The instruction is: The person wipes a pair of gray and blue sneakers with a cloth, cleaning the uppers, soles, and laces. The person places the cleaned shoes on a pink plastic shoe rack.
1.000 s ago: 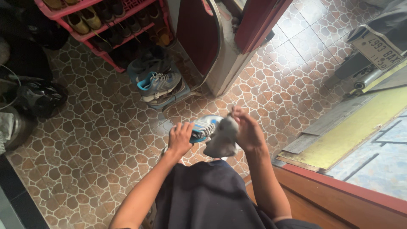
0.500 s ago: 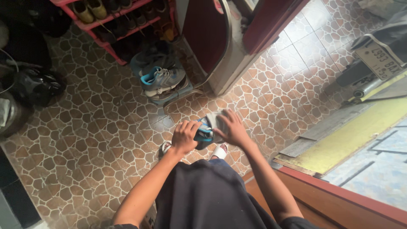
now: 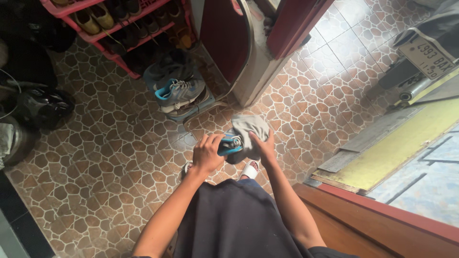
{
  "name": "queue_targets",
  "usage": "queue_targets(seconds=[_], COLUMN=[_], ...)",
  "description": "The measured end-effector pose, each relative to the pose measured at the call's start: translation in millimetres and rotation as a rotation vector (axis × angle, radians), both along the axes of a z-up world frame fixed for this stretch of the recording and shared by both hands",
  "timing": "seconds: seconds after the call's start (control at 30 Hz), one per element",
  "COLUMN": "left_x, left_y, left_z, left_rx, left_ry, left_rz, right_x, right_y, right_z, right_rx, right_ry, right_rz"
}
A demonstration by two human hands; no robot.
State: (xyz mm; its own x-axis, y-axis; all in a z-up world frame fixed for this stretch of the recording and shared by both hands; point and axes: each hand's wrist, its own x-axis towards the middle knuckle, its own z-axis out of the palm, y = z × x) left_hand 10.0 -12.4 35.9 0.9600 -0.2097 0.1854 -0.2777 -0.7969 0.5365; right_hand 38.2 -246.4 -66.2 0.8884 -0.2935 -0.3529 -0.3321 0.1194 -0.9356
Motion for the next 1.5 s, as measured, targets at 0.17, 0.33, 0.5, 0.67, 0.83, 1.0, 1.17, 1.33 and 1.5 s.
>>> queue_targets(seconds=[0.17,0.33,0.5,0.67,0.83,1.0,1.17,1.33,1.5], left_x=[-4.7,-14.8,-11.2,10.3,9.2,-7.1,-12.1,-14.8,-21.8], left_y=[-2.2,-21.0,-27.6,-15.1,-4.7,3.8,9.9,39.4,89.3], left_z=[9.2,2.8,-38.0,-83.5,-116.2,-137.3,-140.4,-125.7,-95.2], left_rx=[0.003,0.038,-0.39,-0.583,-1.287,-1.661,-1.555,-1.444,-1.266], left_ry=[0.151,-0.159,0.168,0.404,0.944,1.114,1.098,0.786,0.277], left_rz=[-0.001,0.141,0.244,0.344,0.491,0.552,0.633,0.689,0.706], right_x=[-18.8,-25.0,-28.7,-35.2,-48.4,-42.9,-34.9,-25.3,-22.1], right_y=[-4.8,-10.1,-10.3,2.7,17.5,14.8,11.4,30.3,66.0], right_z=[-1.3,-1.5,5.1,23.1,42.6,56.7,54.7,30.7,6.4], right_rx=[-0.005,-0.142,-0.176,-0.277,-0.506,-0.47,-0.595,-0.763,-0.819], right_ry=[-0.069,-0.045,-0.075,-0.173,-0.263,-0.247,-0.404,-0.354,-0.146], right_rz=[-0.057,-0.202,-0.296,-0.195,-0.08,0.108,0.302,0.363,0.467])
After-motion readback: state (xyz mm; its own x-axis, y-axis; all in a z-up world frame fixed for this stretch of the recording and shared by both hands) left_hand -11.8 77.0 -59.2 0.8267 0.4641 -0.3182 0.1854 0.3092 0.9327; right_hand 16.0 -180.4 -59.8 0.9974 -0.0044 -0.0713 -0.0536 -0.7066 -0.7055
